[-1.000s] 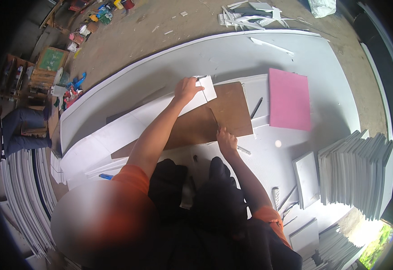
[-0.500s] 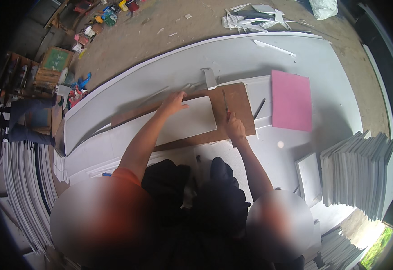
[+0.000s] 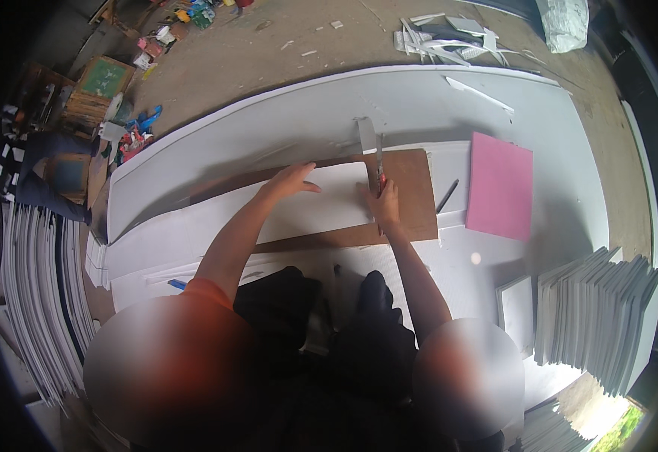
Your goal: The person uses a utility knife to cut white rectangular sheets and a pink sheet on a workbench. They align the sheets, score the material, and snap off the cut sections. The person stacks the cut pieces and continues the process with new sheets.
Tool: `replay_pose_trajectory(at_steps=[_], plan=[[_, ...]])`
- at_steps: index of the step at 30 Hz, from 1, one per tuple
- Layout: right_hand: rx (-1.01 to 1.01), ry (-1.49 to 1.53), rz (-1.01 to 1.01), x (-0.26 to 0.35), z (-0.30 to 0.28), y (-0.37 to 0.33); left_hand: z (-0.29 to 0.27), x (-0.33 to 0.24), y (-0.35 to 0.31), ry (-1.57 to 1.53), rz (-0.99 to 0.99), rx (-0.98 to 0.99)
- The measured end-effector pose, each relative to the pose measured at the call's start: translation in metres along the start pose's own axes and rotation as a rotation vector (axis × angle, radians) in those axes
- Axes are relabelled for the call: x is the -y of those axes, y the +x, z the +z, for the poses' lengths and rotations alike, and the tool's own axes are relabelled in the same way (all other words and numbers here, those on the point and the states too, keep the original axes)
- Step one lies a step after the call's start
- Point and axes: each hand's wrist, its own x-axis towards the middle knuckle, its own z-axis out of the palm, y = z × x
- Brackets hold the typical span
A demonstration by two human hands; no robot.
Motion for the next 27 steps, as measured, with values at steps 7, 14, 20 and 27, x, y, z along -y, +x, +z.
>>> replay_pose_trajectory(at_steps=[7, 14, 20, 27], plan=[[0.237, 0.302, 0.181, 0.108, -0.073, 0.044, -0.09, -0.025, -0.051, -0.101, 0.012, -0.259], [-0.121, 0.391, -0.139, 0.133, -0.138, 0.073, -0.13, 0.02, -0.151, -0.002, -0.052, -0.61], [-0.38, -0.11, -0.075, 0.128, -0.173, 0.089, -0.143, -0.02, -0.175, 0.096, -0.033, -0.594], [0.037, -0.002, -0.197, 0.182, -0.088, 0.063, -0.102, -0.028, -0.141, 0.413, -0.114, -0.49]])
